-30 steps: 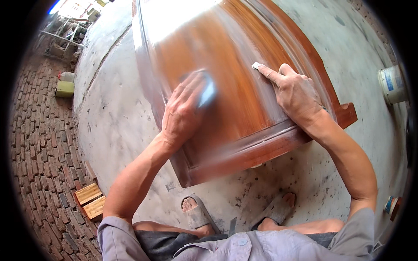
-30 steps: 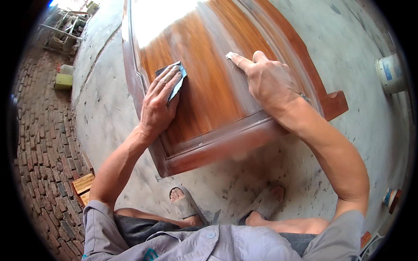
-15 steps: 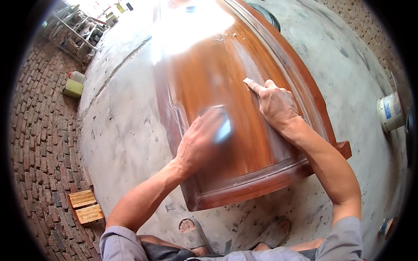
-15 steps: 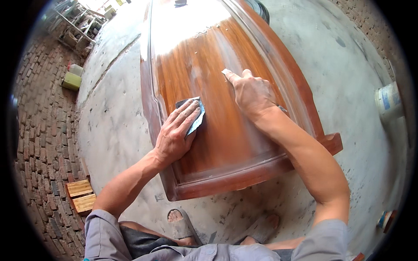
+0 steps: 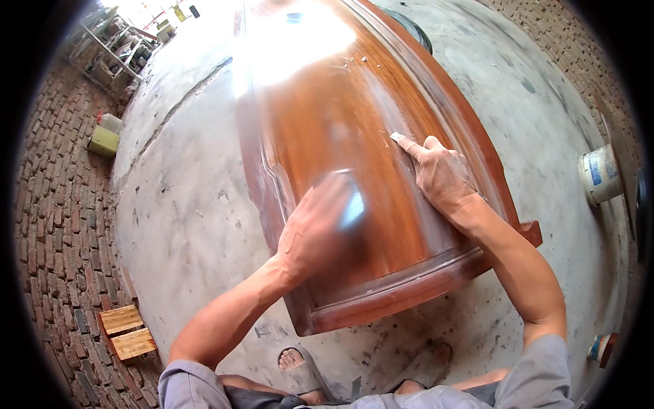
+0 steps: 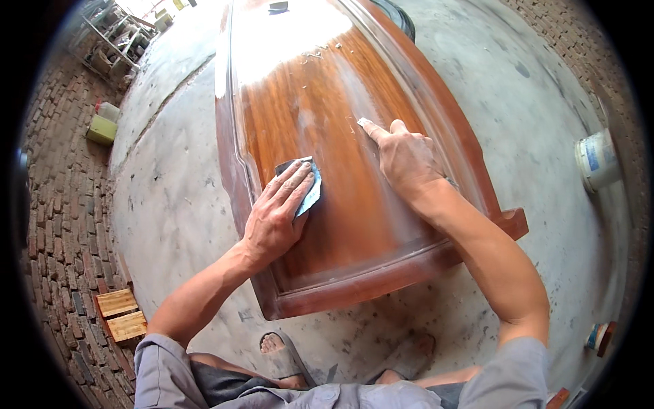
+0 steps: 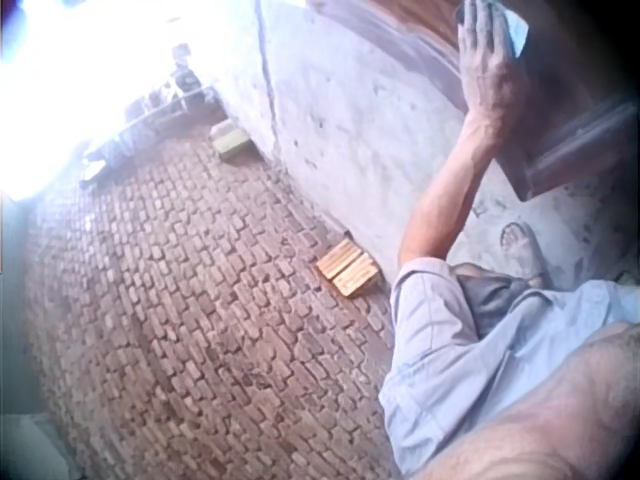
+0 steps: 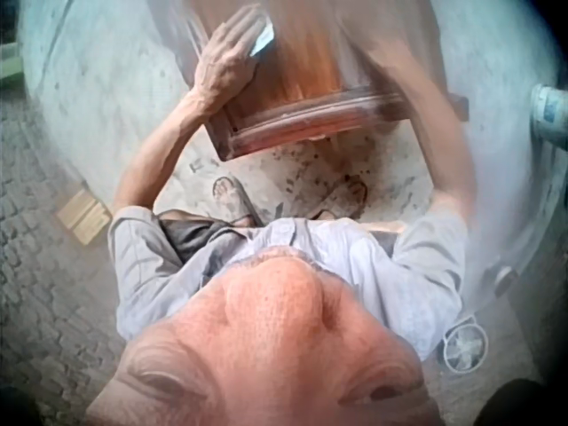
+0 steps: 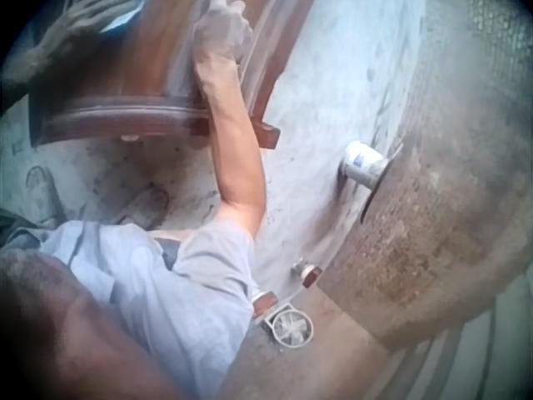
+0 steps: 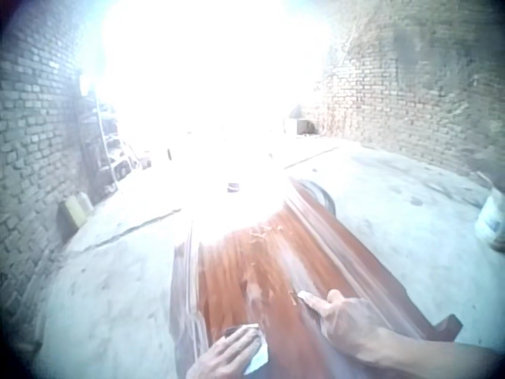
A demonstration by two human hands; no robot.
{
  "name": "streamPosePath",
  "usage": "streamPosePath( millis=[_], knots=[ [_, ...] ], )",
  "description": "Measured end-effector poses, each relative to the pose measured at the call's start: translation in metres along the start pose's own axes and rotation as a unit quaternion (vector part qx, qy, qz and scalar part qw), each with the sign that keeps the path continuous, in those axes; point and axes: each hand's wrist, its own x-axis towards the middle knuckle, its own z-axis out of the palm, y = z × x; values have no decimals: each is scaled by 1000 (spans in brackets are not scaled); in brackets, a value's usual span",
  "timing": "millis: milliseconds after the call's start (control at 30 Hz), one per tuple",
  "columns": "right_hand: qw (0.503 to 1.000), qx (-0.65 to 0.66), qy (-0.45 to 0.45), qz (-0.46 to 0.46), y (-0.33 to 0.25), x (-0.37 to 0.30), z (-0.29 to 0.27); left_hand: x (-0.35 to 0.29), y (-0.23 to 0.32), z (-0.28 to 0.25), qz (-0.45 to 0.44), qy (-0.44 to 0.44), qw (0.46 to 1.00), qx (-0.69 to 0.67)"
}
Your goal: The person applies a white filler substance to a wooden cabinet door using a small spatula, smoothing it into the surface. They then use a sanding block to rub the treated area, removing excess material and smoothing the finish.
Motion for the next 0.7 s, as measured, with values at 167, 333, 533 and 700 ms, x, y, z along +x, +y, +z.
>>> streamPosePath(
  millis=[167,333,533,700],
  knots=[
    [999,26,33,-31,3,-20,3,-4,-6,-3,6,10,1000,5],
    [1000,13,0,-13,-5,-19,1,-4,-6,0,4,9,1000,7],
    [999,13,34,-33,2,-6,15,-6,-6,0,5,5,1000,2],
    [1000,26,8,0,0,-2,13,-2,-1,-3,-6,-6,1000,13]
  ],
)
